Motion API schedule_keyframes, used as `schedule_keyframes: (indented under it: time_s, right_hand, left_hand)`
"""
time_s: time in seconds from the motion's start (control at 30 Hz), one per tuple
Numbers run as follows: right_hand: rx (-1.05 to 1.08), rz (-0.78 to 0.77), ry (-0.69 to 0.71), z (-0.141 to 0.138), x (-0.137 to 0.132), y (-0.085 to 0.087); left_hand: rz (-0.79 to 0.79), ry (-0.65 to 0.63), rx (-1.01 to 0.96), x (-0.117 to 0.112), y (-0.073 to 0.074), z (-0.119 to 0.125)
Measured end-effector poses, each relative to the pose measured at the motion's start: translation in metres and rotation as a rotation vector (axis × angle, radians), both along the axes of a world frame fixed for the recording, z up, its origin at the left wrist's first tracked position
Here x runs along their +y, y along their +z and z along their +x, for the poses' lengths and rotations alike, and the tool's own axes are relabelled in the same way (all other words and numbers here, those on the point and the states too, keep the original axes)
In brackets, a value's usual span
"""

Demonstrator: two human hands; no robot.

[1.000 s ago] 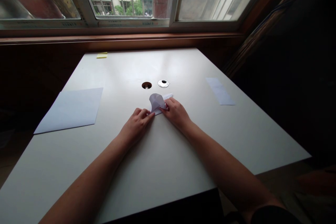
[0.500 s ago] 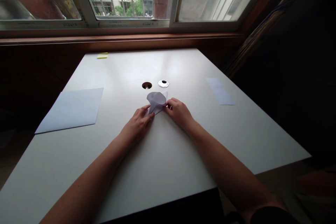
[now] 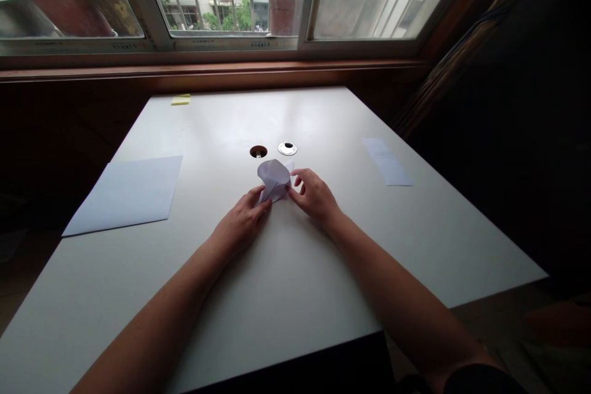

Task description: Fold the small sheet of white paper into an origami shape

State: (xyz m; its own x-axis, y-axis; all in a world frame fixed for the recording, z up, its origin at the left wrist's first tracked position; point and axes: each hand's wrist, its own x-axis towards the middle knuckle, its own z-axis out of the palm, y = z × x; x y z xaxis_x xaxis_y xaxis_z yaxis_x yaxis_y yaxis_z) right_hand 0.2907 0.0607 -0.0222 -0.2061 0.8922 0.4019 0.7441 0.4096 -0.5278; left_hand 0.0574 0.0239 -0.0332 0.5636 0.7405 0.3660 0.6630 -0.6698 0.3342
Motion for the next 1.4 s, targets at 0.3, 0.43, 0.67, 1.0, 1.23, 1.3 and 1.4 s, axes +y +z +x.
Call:
schedule_keyframes:
  time_s: [0.3,0.43,0.67,1.0,1.23,1.3,1.4]
  right_hand:
    - [0.232,0.156,0.033,-0.002,-0.012,0.022]
    - [0.259,0.210,0.154,0.011,-0.015,0.034]
    - [0.141,0.130,0.380,0.023,-0.013,0.070]
    - [-0.339,-0.494,0.794,0.010,0.024,0.133]
    - [-0.487,-0.823,0.853,0.006,0.032,0.140]
    - [-0.565,-0.829,0.824,0.007,0.032,0.137]
    - [-0.670,-0.689,0.773,0.010,0.026,0.129]
  left_hand:
    - [-0.077,-0.136,-0.013,-0.001,0.003,-0.001]
    - [-0.167,-0.178,-0.009,-0.002,0.008,-0.004]
    - [-0.224,-0.215,-0.051,0.004,0.007,-0.011]
    - [-0.154,-0.259,-0.069,0.016,0.008,-0.022]
    - [-0.041,-0.283,-0.033,0.022,0.008,-0.026]
    - [-0.032,-0.278,-0.039,0.022,0.008,-0.026]
    - [-0.019,-0.276,-0.036,0.022,0.008,-0.025]
